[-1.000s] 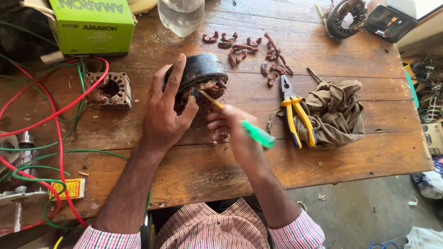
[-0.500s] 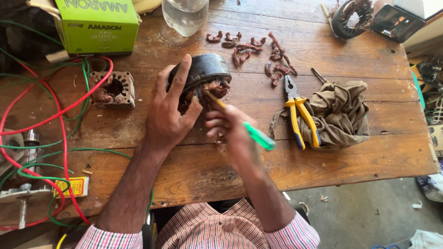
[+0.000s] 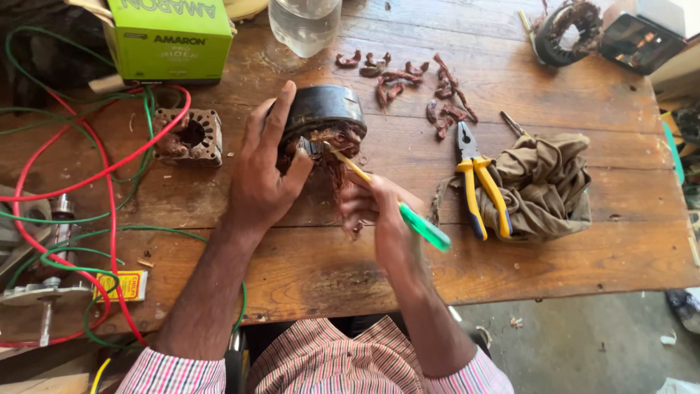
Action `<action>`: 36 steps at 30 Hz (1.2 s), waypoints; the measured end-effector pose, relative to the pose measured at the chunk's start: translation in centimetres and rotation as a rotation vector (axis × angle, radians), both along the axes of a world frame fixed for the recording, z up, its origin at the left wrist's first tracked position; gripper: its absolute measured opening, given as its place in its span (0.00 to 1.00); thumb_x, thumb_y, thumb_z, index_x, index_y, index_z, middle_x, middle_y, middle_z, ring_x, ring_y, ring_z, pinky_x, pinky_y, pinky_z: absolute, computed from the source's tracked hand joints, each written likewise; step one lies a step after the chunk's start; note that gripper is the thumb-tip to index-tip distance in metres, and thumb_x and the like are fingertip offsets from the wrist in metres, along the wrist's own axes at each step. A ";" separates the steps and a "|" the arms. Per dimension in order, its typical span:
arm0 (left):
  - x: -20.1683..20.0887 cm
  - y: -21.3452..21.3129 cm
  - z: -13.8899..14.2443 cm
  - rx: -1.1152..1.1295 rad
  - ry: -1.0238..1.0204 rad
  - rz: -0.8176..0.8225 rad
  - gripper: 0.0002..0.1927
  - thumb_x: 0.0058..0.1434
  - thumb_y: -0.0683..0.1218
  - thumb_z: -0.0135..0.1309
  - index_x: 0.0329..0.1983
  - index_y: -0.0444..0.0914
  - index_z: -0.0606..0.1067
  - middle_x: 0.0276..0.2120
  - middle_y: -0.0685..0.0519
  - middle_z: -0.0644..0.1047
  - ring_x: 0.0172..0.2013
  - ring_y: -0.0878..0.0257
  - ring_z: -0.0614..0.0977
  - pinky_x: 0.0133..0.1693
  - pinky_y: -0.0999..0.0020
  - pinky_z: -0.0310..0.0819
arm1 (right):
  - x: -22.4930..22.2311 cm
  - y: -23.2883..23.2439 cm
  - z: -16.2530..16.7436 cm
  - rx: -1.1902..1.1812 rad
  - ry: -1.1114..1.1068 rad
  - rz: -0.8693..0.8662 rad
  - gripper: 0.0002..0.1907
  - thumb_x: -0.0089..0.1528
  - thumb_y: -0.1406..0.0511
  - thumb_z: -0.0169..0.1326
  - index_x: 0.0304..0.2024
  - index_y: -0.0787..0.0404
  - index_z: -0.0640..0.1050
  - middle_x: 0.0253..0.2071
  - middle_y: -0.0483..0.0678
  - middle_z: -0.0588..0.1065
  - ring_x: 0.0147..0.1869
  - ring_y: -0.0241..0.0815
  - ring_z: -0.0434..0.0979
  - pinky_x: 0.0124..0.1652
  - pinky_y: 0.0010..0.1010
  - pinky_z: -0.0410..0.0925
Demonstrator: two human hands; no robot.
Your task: The person holds a burnt electric motor stator on a wooden workbench and uses a screwdriver to pry burnt copper windings out of the stator slots, working around the ring slot by slot. Extracted burnt wire pieces accumulate on the table, and the person briefly uses pliers to pull out a piece of winding.
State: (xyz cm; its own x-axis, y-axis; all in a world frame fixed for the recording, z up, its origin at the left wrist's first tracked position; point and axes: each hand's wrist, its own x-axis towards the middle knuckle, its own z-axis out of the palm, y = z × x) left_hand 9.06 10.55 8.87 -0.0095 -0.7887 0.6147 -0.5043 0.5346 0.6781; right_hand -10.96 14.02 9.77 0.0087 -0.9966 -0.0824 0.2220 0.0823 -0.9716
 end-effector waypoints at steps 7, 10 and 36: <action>-1.2 0.0 0.0 -0.029 -0.016 0.046 0.37 0.68 0.44 0.52 0.80 0.43 0.58 0.65 0.38 0.68 0.63 0.43 0.75 0.65 0.53 0.73 | 0.0 0.9 1.1 -0.101 0.297 -0.045 0.20 0.70 0.62 0.44 0.49 0.71 0.80 0.30 0.48 0.79 0.29 0.32 0.77 0.26 0.23 0.70; -1.1 0.4 0.2 -0.011 -0.005 0.038 0.38 0.66 0.45 0.54 0.79 0.42 0.58 0.63 0.37 0.68 0.61 0.43 0.75 0.63 0.52 0.73 | 0.6 0.8 1.1 -0.099 0.409 -0.011 0.21 0.73 0.61 0.44 0.41 0.73 0.82 0.27 0.47 0.77 0.27 0.31 0.74 0.27 0.21 0.68; 0.1 1.5 0.5 -0.019 -0.081 0.079 0.40 0.65 0.48 0.57 0.80 0.43 0.57 0.62 0.37 0.67 0.60 0.41 0.73 0.64 0.48 0.69 | 2.9 -1.9 0.6 -0.135 0.048 0.038 0.21 0.73 0.60 0.45 0.44 0.75 0.79 0.32 0.53 0.79 0.28 0.35 0.77 0.25 0.24 0.70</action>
